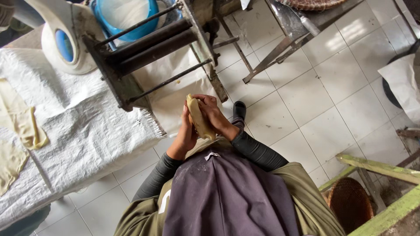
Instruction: The person processes dough by folding a sheet and feeding it through a mechanical pasta-style roller machine.
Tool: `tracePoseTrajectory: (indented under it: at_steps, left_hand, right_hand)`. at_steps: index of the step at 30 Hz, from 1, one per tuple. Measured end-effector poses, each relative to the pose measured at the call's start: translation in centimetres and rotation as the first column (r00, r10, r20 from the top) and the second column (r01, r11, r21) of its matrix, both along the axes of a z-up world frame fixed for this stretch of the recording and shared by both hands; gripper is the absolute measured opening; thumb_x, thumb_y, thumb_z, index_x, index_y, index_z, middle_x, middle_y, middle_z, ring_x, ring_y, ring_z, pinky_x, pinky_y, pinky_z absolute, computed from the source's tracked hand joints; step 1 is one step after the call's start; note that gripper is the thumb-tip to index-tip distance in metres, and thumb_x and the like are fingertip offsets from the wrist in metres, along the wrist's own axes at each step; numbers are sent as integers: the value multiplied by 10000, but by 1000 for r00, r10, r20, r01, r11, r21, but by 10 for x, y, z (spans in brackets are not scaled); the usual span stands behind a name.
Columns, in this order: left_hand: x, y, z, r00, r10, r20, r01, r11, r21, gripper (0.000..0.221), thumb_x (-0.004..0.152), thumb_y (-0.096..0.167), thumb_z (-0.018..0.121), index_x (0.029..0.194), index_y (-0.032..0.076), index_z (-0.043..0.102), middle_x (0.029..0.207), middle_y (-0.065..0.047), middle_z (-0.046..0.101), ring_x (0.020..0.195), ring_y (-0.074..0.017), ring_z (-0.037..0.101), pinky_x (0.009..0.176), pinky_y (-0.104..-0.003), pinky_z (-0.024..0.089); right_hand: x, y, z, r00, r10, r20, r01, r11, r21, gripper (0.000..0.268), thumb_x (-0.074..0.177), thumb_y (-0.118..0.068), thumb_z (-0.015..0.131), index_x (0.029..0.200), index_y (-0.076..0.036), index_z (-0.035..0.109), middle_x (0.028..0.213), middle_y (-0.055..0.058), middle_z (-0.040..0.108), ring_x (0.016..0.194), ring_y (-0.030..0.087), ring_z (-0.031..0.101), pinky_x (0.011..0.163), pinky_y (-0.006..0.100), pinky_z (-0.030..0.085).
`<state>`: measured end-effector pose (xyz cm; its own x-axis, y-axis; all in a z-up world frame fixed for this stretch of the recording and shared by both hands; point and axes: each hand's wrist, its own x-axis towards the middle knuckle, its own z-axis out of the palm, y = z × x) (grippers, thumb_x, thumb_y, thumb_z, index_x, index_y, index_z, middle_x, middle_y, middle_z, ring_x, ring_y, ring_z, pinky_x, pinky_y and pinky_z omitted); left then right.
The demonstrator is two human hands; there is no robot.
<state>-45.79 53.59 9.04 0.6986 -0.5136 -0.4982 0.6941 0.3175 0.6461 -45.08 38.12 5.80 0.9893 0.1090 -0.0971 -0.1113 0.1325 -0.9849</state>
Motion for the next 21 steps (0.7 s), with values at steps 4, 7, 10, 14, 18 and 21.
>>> tracePoseTrajectory:
  at_steps: [4, 7, 10, 14, 18, 21]
  left_hand:
    - [15, 14, 4, 997, 69, -28, -69, 997, 24, 848, 960, 732, 356, 1581, 155, 331, 1464, -96, 542, 1282, -241, 583, 961, -424, 559]
    - [25, 13, 12, 996, 91, 4, -92, 995, 50, 796, 951, 670, 412, 1597, 258, 198, 1504, -93, 473, 1289, -264, 570, 877, -483, 582]
    - [27, 14, 24, 992, 107, 70, -111, 992, 52, 825, 943, 581, 483, 1610, 389, 37, 1581, -86, 345, 1345, -281, 514, 867, -515, 580]
    - [32, 18, 31, 981, 81, 177, -83, 997, 2, 872, 972, 459, 574, 1624, 359, 4, 1672, -101, 196, 1442, -328, 431, 959, -553, 596]
    - [33, 21, 23, 965, 88, 245, -90, 996, -5, 954, 956, 315, 674, 1633, 327, 2, 1704, -150, 189, 1450, -390, 436, 979, -568, 571]
    - [37, 32, 13, 958, 163, 236, -166, 986, -4, 1044, 899, 288, 716, 1618, 301, -40, 1676, -126, 175, 1428, -408, 441, 1000, -557, 571]
  right_hand:
    - [18, 20, -5, 1000, -23, -20, 24, 999, 23, 377, 1074, -242, 517, 1417, -89, 481, 1249, 114, 510, 1171, 204, 530, 1032, 357, 478]
    - [32, 13, 2, 999, 47, -2, -46, 987, 155, 382, 1048, -254, 591, 1348, -67, 445, 1264, 129, 560, 1196, 216, 565, 1030, 387, 510]
    - [29, -7, 21, 976, 208, 60, -213, 973, 91, 460, 1034, -313, 646, 1363, -28, 497, 1321, 163, 544, 1290, 260, 536, 1147, 414, 479]
    - [24, -38, 52, 914, 401, 64, -402, 915, 13, 699, 950, -375, 658, 1513, -54, 397, 1507, 124, 448, 1435, 258, 439, 1215, 386, 375]
    - [25, -37, 66, 888, 452, 86, -457, 888, 45, 792, 909, -263, 706, 1560, -56, 307, 1572, 90, 337, 1476, 242, 358, 1215, 382, 351]
    - [26, -28, 59, 930, 367, 13, -348, 871, 346, 746, 807, -176, 700, 1475, -92, 379, 1337, 114, 517, 1304, 251, 519, 1160, 389, 440]
